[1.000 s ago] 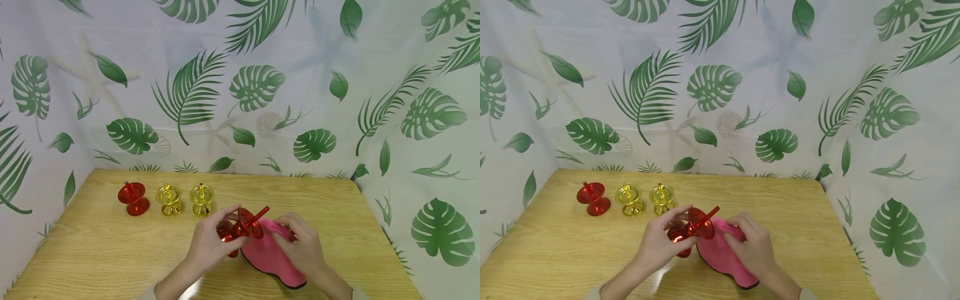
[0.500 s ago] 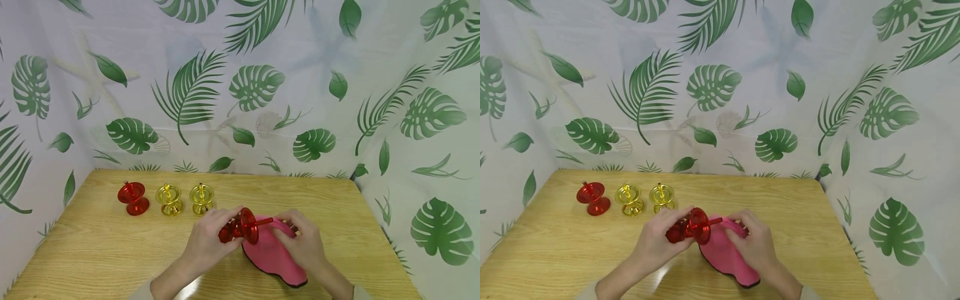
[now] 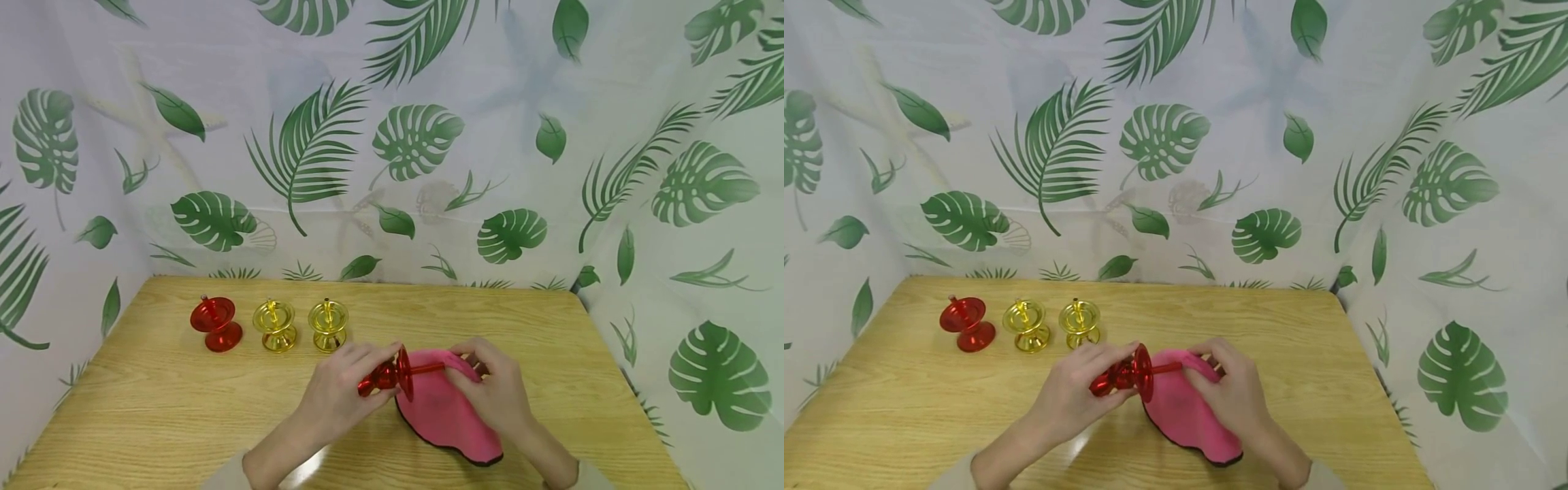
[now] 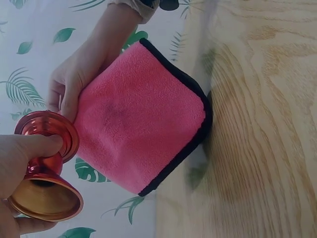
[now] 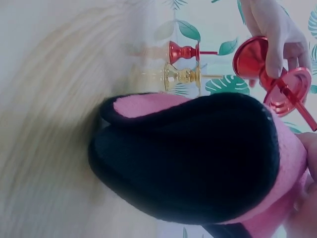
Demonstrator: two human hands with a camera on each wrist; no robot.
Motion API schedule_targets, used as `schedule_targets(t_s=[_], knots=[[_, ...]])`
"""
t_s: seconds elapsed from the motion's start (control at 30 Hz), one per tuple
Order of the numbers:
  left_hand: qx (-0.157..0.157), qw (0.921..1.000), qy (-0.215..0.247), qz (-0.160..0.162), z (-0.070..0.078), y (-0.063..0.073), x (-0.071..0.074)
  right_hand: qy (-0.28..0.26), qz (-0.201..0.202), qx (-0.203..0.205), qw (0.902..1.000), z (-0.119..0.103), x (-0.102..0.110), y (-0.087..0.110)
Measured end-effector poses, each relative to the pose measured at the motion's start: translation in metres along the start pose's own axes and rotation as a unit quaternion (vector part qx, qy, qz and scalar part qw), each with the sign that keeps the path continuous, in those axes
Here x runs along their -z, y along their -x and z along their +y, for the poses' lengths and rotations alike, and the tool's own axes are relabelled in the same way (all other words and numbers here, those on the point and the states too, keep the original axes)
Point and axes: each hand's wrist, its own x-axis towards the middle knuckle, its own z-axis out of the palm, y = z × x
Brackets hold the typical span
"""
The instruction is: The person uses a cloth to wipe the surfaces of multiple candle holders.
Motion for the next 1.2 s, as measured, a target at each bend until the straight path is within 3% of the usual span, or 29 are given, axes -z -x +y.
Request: schedule_targets(t_s=[0.17, 0.37, 0.67, 0.8, 0.97, 1.2], knots=[[-0.028, 0.9995, -0.015, 0.005, 0.001, 0.001, 0.000, -0.034, -0.047, -0.052, 0.9969, 0.007, 0.004, -0.013], [-0.073, 0.9969, -0.029, 0.013, 0.002, 0.000, -0.001, -0.076, -0.124, -0.063, 0.9873, 0.013, 0.006, -0.031], [-0.092, 0.9958, -0.006, -0.002, 0.004, -0.001, -0.002, -0.157, -0.225, -0.087, 0.9576, 0.010, 0.003, -0.048], [-0.095, 0.9955, 0.005, -0.004, 0.004, -0.001, -0.001, -0.187, -0.248, -0.086, 0.9467, 0.011, 0.003, -0.049], [-0.083, 0.9963, 0.017, -0.016, 0.003, 0.000, 0.000, -0.198, -0.266, -0.078, 0.9402, 0.014, 0.004, -0.048], [-0.100, 0.9945, 0.013, -0.028, 0.001, -0.001, 0.000, -0.169, -0.277, -0.064, 0.9438, 0.012, 0.006, -0.051]])
